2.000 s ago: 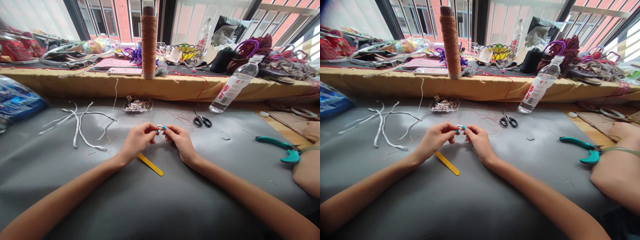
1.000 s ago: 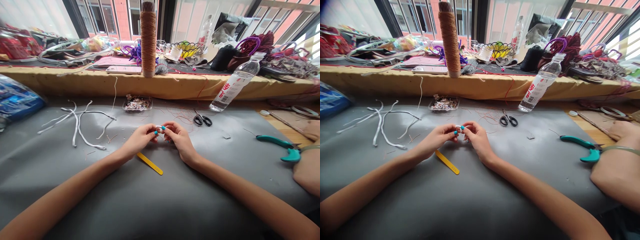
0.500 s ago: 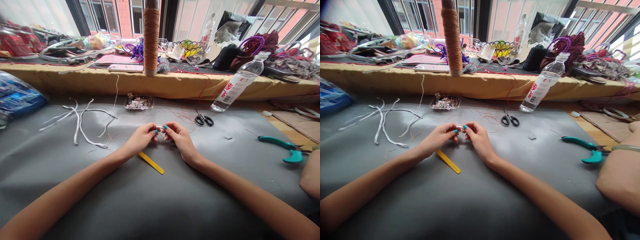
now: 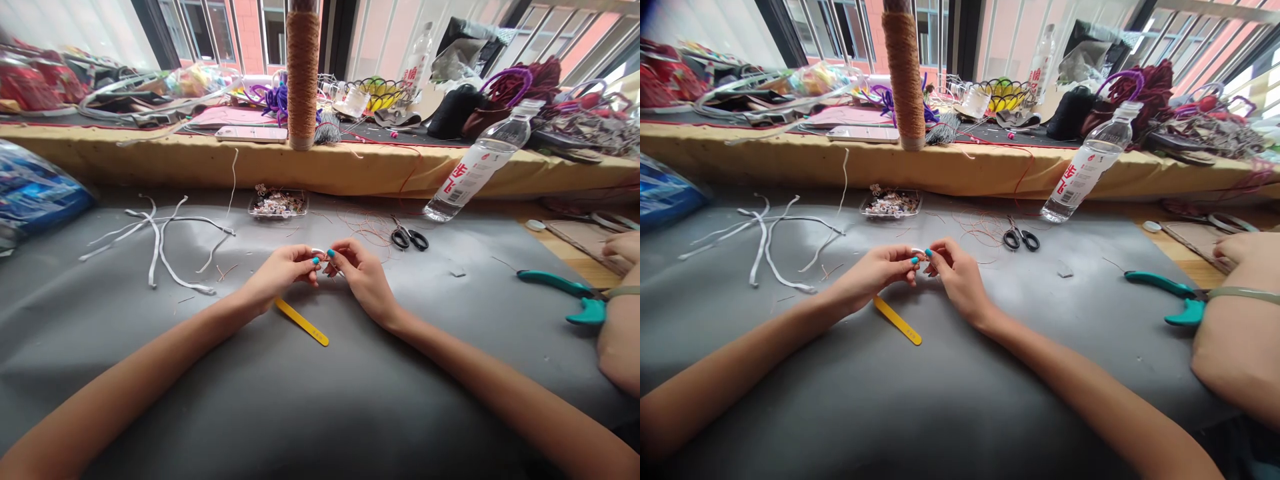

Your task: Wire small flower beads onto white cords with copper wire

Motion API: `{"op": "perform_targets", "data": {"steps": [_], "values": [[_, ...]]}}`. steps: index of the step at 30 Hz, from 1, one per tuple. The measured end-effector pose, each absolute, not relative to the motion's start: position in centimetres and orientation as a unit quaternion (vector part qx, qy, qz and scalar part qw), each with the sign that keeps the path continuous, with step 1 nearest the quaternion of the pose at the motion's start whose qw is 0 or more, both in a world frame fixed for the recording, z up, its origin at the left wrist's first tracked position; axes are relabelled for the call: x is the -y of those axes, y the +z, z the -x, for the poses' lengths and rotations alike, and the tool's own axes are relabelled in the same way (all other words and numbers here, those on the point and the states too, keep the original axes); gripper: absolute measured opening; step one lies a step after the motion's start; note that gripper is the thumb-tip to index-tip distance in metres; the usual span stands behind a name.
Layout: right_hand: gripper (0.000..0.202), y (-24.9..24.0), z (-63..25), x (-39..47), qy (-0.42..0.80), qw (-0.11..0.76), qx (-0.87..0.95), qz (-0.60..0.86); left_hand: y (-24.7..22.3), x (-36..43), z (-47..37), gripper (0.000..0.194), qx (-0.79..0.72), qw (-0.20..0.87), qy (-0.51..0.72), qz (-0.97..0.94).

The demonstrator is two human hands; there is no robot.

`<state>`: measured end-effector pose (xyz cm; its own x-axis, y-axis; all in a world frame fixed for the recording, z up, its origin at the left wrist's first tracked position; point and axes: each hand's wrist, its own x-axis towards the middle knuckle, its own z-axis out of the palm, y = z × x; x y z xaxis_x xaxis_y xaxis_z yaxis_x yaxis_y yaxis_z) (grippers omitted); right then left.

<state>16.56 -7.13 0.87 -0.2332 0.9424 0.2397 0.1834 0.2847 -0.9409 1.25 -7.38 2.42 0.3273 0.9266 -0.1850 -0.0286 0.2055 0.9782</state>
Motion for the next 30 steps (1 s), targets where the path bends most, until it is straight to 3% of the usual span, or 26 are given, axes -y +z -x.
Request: {"op": "perform_targets", "data": {"steps": [15,30], "values": [[0.022,0.05,-17.62,6.40,0.123,0.362,0.844,0.375,2.25,7.18,-0.87,0.010,-0.434,0.667,0.384,-0.469],[0.016,0.05,-17.62,6.17,0.103,0.372,0.824,0.414,2.07,6.96,-0.79,0.016,-0.443,0.677,0.388,-0.441]]}}
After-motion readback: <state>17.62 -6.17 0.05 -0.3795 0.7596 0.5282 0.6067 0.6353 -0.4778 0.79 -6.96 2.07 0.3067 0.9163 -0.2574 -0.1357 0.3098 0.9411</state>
